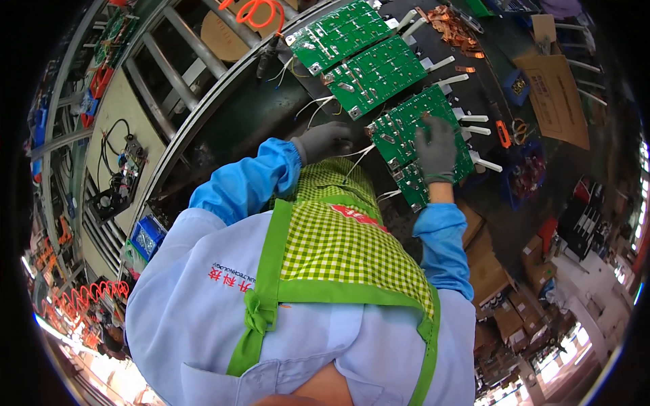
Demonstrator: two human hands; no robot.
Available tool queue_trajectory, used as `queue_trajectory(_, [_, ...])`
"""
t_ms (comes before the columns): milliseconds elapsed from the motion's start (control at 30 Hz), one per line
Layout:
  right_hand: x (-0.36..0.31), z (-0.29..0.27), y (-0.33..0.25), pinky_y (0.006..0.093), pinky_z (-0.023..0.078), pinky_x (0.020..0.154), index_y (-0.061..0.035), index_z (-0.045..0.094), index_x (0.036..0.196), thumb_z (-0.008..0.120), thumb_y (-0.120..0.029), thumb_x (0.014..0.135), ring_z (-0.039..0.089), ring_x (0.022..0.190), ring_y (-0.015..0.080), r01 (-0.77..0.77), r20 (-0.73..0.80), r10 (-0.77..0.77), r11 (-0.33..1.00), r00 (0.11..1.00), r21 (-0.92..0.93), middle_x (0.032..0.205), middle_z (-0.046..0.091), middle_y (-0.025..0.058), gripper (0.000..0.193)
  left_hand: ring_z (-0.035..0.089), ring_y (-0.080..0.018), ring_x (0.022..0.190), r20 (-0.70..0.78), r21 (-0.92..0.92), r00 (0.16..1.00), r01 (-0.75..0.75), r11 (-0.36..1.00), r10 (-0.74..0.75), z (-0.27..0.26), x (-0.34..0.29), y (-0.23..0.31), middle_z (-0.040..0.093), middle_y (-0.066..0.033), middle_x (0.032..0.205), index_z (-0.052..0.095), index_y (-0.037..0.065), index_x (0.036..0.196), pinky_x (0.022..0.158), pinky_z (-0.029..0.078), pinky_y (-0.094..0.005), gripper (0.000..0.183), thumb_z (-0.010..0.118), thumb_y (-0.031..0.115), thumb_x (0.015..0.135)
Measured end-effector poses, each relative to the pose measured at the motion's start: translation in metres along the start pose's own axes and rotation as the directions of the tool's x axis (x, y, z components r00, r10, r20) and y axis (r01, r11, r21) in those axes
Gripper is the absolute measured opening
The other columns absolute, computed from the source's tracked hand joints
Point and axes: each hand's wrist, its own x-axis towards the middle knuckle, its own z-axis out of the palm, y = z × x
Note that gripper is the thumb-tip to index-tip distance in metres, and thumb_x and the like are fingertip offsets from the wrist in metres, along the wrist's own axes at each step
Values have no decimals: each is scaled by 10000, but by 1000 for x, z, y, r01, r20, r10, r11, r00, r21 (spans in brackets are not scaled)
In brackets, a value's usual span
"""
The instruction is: The person assembles electronic components onto green circuit boards by securing them with screws using a power screwdriver.
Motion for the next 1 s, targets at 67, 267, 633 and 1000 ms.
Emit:
queue_trajectory(67, [3,-7,28,417,468,770,-82,576,962,572,-160,780,549,937,321,-34,20,36,995,999,-96,1002,555,147,198,532,-176,849,-29,7,999,-34,999,34,-10,-29,5,552,-121,969,499,-13,1082,699,477,-270,254,479,184,923])
queue_trajectory(267, [21,-3,56,434,480,682,-75,557,812,562,-213,788,605,767,307,101,256,20,886,967,-452,810,581,118,140,578,-190,989,159,158,979,-154,975,129,33,-96,-1,558,-154,1126,398,-13,1268,803,511,-280,394,495,145,920])
queue_trajectory(633, [-34,-34,5,410,480,680,-84,584,942,517,-215,853,592,806,339,-57,34,58,998,998,-40,856,604,145,172,575,-127,669,219,436,962,55,898,-165,55,-2,-81,597,-87,872,517,-25,1141,607,488,-247,295,501,76,864])
queue_trajectory(1000, [-131,-13,-77,397,473,624,-101,578,912,570,-169,819,591,726,295,-132,21,132,991,991,-6,814,598,110,116,559,-129,581,-78,141,993,104,985,-93,19,29,-106,585,-79,792,509,24,1027,492,452,-225,193,553,133,875])
